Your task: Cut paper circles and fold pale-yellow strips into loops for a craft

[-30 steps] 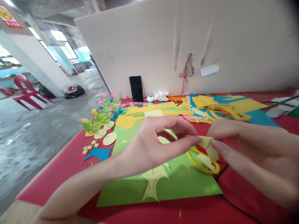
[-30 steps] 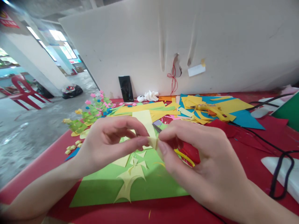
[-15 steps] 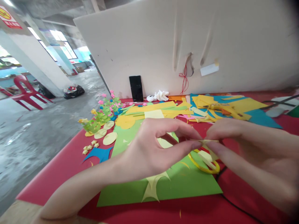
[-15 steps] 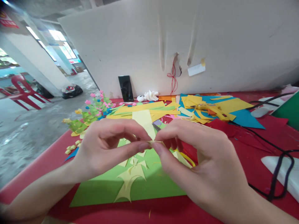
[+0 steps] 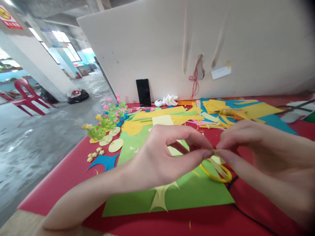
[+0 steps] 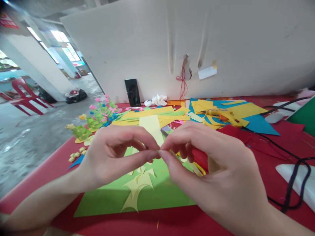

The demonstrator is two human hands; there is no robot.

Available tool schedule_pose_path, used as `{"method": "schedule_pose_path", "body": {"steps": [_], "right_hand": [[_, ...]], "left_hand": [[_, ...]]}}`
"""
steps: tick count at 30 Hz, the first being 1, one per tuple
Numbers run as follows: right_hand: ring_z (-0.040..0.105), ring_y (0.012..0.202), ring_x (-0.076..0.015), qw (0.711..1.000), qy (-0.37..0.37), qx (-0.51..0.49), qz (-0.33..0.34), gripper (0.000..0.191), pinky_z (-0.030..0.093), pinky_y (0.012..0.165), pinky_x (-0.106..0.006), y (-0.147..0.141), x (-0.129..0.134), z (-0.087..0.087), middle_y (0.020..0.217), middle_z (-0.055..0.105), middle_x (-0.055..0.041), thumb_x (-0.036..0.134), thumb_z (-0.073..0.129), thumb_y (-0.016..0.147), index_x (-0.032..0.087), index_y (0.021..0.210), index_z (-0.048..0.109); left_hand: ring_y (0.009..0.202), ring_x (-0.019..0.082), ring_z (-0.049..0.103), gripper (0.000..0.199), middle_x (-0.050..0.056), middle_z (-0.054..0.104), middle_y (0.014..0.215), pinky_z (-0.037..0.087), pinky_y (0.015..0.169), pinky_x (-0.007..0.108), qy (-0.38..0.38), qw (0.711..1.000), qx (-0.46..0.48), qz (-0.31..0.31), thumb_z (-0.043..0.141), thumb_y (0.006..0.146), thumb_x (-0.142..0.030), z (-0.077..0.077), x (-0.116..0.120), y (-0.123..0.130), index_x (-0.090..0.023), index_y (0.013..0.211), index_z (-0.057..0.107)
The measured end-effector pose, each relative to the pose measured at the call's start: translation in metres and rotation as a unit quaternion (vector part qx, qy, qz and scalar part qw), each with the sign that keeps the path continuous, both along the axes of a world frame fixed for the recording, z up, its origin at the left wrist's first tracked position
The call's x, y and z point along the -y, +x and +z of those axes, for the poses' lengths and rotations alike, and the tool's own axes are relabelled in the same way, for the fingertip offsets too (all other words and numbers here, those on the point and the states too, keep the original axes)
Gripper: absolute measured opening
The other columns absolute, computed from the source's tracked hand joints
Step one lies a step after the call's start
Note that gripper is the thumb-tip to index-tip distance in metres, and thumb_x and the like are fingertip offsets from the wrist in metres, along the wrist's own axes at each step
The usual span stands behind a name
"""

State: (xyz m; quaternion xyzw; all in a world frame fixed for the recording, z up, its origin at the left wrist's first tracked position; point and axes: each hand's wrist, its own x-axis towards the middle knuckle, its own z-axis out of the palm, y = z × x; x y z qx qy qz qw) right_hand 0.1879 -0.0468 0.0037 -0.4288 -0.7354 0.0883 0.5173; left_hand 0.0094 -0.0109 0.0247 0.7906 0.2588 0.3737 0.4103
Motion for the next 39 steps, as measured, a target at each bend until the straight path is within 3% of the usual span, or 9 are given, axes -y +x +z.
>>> {"method": "schedule_pose_path", "body": {"steps": [5,11,22,29,35,39], "right_hand": [[0.056,0.066,-0.0133,1.0,-0.008,0.001,-0.021,0.008,0.046,0.059,-0.026,0.0012,0.0019,0.0029,0.07,0.06,0.0072,0.023,0.061,0.076,0.031,0.075,0.059],[0.058,0.068,-0.0135,0.996,-0.073,0.018,-0.045,0.005,0.048,0.056,-0.023,-0.0005,0.0057,0.0071,0.072,0.063,0.0089,0.032,0.062,0.077,0.035,0.074,0.061],[0.059,0.056,-0.0066,0.994,-0.101,-0.033,-0.014,0.007,0.05,0.048,-0.008,0.0028,0.0015,0.0088,0.071,0.064,0.0109,0.038,0.067,0.073,0.035,0.078,0.062],[0.055,0.045,-0.0085,0.995,-0.097,-0.007,-0.008,0.012,0.046,0.039,-0.015,-0.0002,0.0003,0.0089,0.06,0.062,0.0086,0.041,0.068,0.071,0.03,0.068,0.063],[0.057,0.057,-0.0103,0.997,-0.08,-0.008,-0.017,0.008,0.048,0.045,-0.015,0.0015,0.0049,0.0077,0.064,0.062,0.0095,0.028,0.066,0.074,0.032,0.068,0.061],[0.06,0.062,-0.0117,0.996,-0.081,-0.012,-0.024,0.008,0.051,0.05,-0.016,0.0037,0.0053,0.0076,0.068,0.065,0.0098,0.028,0.068,0.072,0.034,0.07,0.064]], "left_hand": [[0.069,0.008,0.061,0.003,-0.002,0.066,0.074,0.051,0.06,0.018,-0.017,1.0,-0.005,0.002,0.061,0.079,-0.017,0.0023,0.0005,-0.001,-0.017,0.078,0.065],[0.068,0.009,0.061,0.003,-0.002,0.066,0.074,0.051,0.06,0.02,-0.049,0.999,-0.001,0.005,0.062,0.078,-0.02,0.0044,0.0013,-0.0017,-0.018,0.077,0.065],[0.062,0.009,0.06,0.004,-0.001,0.067,0.074,0.05,0.055,0.018,-0.056,0.998,-0.009,0.019,0.063,0.078,-0.02,0.0044,-0.0012,-0.0009,-0.018,0.076,0.065],[0.066,0.01,0.061,0.004,-0.001,0.066,0.074,0.05,0.056,0.018,-0.056,0.998,-0.009,0.007,0.062,0.078,-0.02,0.0033,-0.0007,-0.0018,-0.018,0.077,0.065],[0.065,0.011,0.061,0.004,0.001,0.065,0.073,0.051,0.056,0.02,-0.062,0.998,-0.011,0.003,0.062,0.077,-0.019,0.0038,-0.0011,-0.0004,-0.017,0.075,0.064],[0.065,0.011,0.061,0.003,0.0,0.066,0.073,0.051,0.056,0.02,-0.064,0.998,-0.009,0.005,0.062,0.077,-0.019,0.0044,-0.0014,-0.0006,-0.017,0.076,0.065]]}}
